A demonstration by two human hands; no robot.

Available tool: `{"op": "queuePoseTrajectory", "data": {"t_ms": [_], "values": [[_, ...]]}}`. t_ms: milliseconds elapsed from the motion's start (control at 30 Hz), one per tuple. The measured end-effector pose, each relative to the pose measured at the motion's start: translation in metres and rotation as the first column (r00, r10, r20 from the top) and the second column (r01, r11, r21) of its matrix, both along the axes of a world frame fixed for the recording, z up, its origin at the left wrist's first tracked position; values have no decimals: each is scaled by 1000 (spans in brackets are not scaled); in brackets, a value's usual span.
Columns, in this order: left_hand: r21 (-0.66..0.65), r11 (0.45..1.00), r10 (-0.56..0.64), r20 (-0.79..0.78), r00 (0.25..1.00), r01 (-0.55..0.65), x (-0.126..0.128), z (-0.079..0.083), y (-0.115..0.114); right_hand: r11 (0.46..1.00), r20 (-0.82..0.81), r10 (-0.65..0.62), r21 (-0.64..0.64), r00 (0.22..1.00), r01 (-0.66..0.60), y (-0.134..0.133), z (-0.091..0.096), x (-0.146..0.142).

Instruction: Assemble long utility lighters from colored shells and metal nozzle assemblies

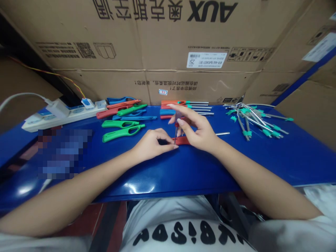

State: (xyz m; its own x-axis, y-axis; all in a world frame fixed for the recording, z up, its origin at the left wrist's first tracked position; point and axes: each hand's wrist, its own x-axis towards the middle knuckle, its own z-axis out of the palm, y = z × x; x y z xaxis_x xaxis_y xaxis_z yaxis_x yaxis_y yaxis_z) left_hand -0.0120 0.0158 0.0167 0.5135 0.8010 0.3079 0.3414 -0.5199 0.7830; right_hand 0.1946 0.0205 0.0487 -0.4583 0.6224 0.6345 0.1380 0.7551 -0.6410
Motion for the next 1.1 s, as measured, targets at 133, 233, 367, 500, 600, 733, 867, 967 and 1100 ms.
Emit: {"op": "queuePoseTrajectory", "data": {"t_ms": [133, 233, 367, 500, 600, 733, 867, 967, 1100], "values": [[8, 1000, -26, -14, 1000, 26, 0, 0, -1, 997, -64, -54, 53, 997, 57, 3, -5, -2], [28, 999, -34, -24, 999, 34, -1, 0, 0, 989, -60, -116, 89, 991, 121, 4, -6, -3], [114, 991, -61, -80, 995, 70, -3, -1, 4, 976, -86, -207, 52, 975, 212, 5, -7, -4], [161, 985, -26, -229, 973, 64, -5, -3, 7, 965, -96, -256, 28, 962, 260, 6, -10, -5], [132, 989, -30, -282, 959, 69, -5, -5, 7, 970, -116, -241, -3, 964, 242, 5, -13, -7], [119, 990, -35, -282, 959, 72, -4, -5, 5, 978, -98, -210, -9, 973, 210, 2, -15, -10], [140, 983, -73, -281, 957, 116, -3, -2, 3, 977, -54, -206, 51, 977, 209, 1, -16, -10], [150, 979, -91, -281, 955, 138, -3, -1, 2, 970, -31, -219, 106, 975, 221, 2, -17, -10], [137, 982, -85, -290, 953, 129, -4, -1, 2, 967, -25, -209, 143, 978, 211, 2, -18, -10]]}}
